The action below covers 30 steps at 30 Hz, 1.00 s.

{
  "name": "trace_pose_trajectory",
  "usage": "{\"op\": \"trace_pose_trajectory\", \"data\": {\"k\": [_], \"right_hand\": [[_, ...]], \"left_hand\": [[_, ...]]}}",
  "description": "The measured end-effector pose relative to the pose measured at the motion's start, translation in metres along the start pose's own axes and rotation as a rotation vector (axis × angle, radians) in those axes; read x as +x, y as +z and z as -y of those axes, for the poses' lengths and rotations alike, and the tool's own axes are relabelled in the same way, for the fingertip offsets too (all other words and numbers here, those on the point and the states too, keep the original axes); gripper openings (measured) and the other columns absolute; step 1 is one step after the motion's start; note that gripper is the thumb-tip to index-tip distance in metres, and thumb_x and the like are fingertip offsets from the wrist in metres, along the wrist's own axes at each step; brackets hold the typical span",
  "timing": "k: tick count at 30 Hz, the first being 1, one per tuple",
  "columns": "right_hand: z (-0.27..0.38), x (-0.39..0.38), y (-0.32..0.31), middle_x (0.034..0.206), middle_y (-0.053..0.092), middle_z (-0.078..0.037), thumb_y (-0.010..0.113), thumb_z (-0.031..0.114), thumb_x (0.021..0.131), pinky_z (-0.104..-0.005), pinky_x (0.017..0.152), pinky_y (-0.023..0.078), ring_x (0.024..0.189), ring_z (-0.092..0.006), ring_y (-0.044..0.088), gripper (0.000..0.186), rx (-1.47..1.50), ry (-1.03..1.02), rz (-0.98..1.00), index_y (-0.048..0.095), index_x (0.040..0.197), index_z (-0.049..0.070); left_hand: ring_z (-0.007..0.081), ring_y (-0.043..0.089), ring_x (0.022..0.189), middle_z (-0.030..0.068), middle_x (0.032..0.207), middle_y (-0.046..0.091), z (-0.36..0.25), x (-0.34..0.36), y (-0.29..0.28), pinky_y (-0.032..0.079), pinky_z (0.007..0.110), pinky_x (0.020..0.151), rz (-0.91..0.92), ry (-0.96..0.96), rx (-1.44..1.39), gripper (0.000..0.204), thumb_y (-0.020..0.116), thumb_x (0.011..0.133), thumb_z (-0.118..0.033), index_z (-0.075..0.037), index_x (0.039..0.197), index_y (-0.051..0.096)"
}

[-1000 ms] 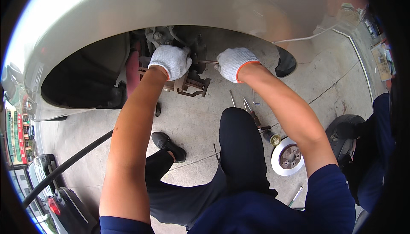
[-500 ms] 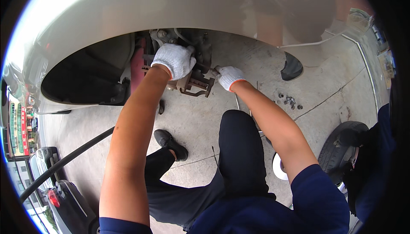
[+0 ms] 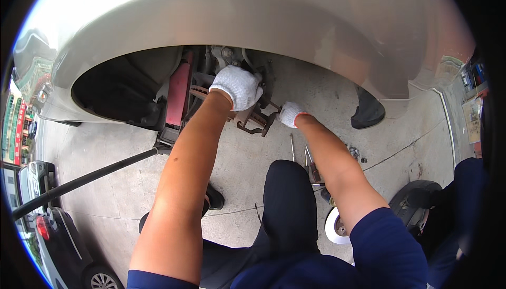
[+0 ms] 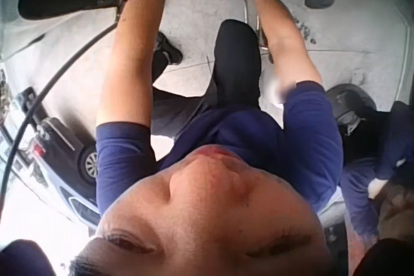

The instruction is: The person removes the old brake pads from the caliper, opens a new box of brake pads, and compares the new pads with the old ones. The person then places the new brake pads into the caliper assembly.

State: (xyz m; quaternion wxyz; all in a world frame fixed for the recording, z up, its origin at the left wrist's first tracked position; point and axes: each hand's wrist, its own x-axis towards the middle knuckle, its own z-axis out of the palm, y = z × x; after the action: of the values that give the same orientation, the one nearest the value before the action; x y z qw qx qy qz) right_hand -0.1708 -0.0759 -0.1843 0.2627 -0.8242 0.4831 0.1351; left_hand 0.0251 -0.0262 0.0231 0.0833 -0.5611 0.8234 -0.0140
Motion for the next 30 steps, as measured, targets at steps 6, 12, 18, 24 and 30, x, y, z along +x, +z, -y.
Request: {"op": "trace_pose_trajectory", "data": {"k": [6,12,18,24,30], "right_hand": [[-0.002,-0.049,-0.046,0.126,0.070,-0.023,0.059,0.026,0.093,-0.0488,0.099,0.055,0.119,-0.0418,0.067,0.037,-0.156,0.126,0.067,0.077,0.117,0.005],[0.037,-0.121,-0.126,0.125,0.071,-0.025,0.049,0.052,0.101,-0.0484,0.103,0.052,0.120,-0.0402,0.067,0.058,-0.127,0.236,0.092,0.076,0.121,0.005],[0.023,-0.106,-0.099,0.117,0.074,-0.022,0.043,0.062,0.101,-0.0496,0.101,0.052,0.114,-0.0404,0.068,0.068,-0.070,0.225,-0.031,0.077,0.113,0.005],[0.007,-0.046,-0.020,0.116,0.074,-0.020,0.046,0.056,0.102,-0.0509,0.097,0.055,0.112,-0.0399,0.069,0.059,0.072,0.200,-0.110,0.077,0.112,0.007],[0.003,0.021,0.009,0.120,0.073,-0.021,0.052,0.053,0.100,-0.0505,0.099,0.052,0.114,-0.0439,0.066,0.055,0.158,0.074,-0.124,0.076,0.118,0.007]], "left_hand": [[0.0386,0.073,0.084,0.0188,0.086,0.076,0.004,0.009,0.004,0.058,0.052,0.080,-0.035,0.038,-0.014,0.035,0.055,0.096,-0.036,-0.009,0.107,0.074],[0.0379,0.074,0.089,0.0188,0.090,0.077,0.003,0.004,-0.006,0.057,0.052,0.086,0.030,0.033,-0.028,0.037,0.054,0.096,-0.036,-0.008,0.107,0.075],[0.0387,0.073,0.088,0.0192,0.090,0.076,0.004,-0.003,0.000,0.057,0.051,0.086,0.002,0.039,-0.047,0.037,0.054,0.096,-0.036,-0.008,0.110,0.074],[0.0396,0.073,0.088,0.0191,0.089,0.076,0.004,-0.002,-0.003,0.057,0.053,0.084,0.038,0.005,-0.063,0.035,0.055,0.095,-0.036,-0.009,0.107,0.075],[0.0408,0.072,0.089,0.0196,0.091,0.075,0.000,0.003,-0.010,0.057,0.053,0.084,0.072,-0.015,-0.021,0.035,0.056,0.095,-0.037,-0.009,0.099,0.077]]}}
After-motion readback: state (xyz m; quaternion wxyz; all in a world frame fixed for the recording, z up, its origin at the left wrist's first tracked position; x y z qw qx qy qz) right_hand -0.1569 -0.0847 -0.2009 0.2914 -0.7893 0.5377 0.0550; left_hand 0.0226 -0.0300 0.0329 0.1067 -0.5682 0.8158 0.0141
